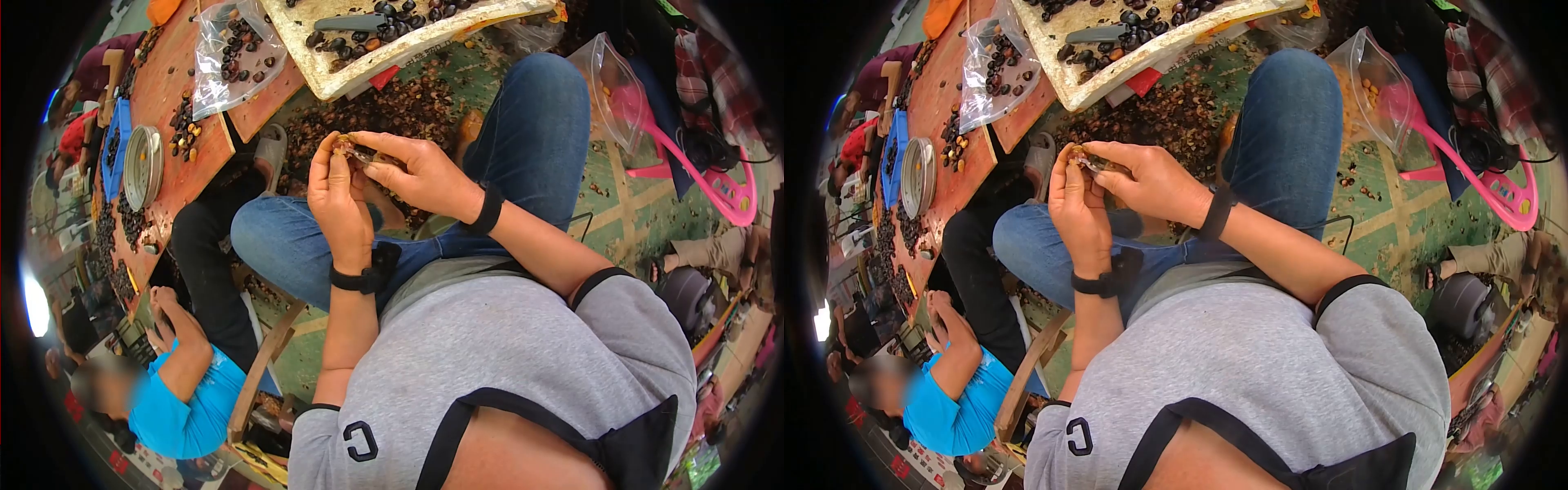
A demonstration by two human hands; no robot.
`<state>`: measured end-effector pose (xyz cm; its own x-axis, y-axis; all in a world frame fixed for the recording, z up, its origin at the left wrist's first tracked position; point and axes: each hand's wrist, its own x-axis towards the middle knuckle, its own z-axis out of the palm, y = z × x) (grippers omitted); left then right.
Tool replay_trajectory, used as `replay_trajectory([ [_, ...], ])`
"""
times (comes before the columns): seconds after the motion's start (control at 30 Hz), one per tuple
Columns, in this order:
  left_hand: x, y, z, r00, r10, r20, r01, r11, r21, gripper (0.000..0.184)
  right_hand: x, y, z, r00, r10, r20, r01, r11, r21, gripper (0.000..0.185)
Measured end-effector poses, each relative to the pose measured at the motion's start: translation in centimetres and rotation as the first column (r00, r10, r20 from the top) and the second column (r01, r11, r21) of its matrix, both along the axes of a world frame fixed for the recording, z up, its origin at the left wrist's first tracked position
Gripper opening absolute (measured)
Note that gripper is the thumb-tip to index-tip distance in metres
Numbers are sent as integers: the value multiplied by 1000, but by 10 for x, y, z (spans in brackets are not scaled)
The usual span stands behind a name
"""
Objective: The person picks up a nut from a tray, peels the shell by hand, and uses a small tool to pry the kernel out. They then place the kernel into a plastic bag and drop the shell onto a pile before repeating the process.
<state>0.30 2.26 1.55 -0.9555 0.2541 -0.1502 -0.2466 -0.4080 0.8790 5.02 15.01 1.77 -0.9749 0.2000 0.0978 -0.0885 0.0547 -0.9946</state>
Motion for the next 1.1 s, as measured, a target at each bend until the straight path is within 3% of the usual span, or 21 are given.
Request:
replay_trajectory([
  [0.03, 0, -1, -2, 1000, -6, -16, 6, 1000, -31, 29, 1, 4, 7, 994, 64, 91, -67, 997, 33, 45],
  [0.17, 4, 4, -3, 999, 5, -51, -10, 994, -113, 30, 2, 8, 11, 992, 88, 95, -92, 995, 40, 47],
  [0.33, 4, 0, -6, 998, -24, -64, 13, 987, -159, 29, 1, 8, 2, 999, 18, -33, -12, 984, 180, 43],
  [0.43, 6, 1, -6, 998, -15, -68, 3, 983, -184, 29, 1, 7, -3, 1000, -15, -19, 18, 986, 166, 35],
  [0.67, 8, 4, -1, 999, 4, -44, -11, 987, -163, 28, 1, 6, -7, 998, -40, -55, 45, 994, 99, 36],
  [0.73, 7, 3, -1, 999, -4, -51, -5, 986, -168, 28, 4, 10, 5, 992, 73, 106, -73, 997, -3, 40],
  [0.77, 7, 3, 0, 998, -13, -56, 3, 985, -173, 29, 4, 11, 5, 992, 74, 106, -74, 997, -3, 40],
  [1.03, 6, -1, -3, 995, -29, -90, 8, 973, -231, 29, 1, 13, -9, 994, 51, -101, -26, 972, 234, 39],
  [1.1, 7, -1, -4, 996, -31, -87, 9, 971, -240, 28, 2, 14, -8, 997, 53, -61, -35, 966, 258, 37],
])
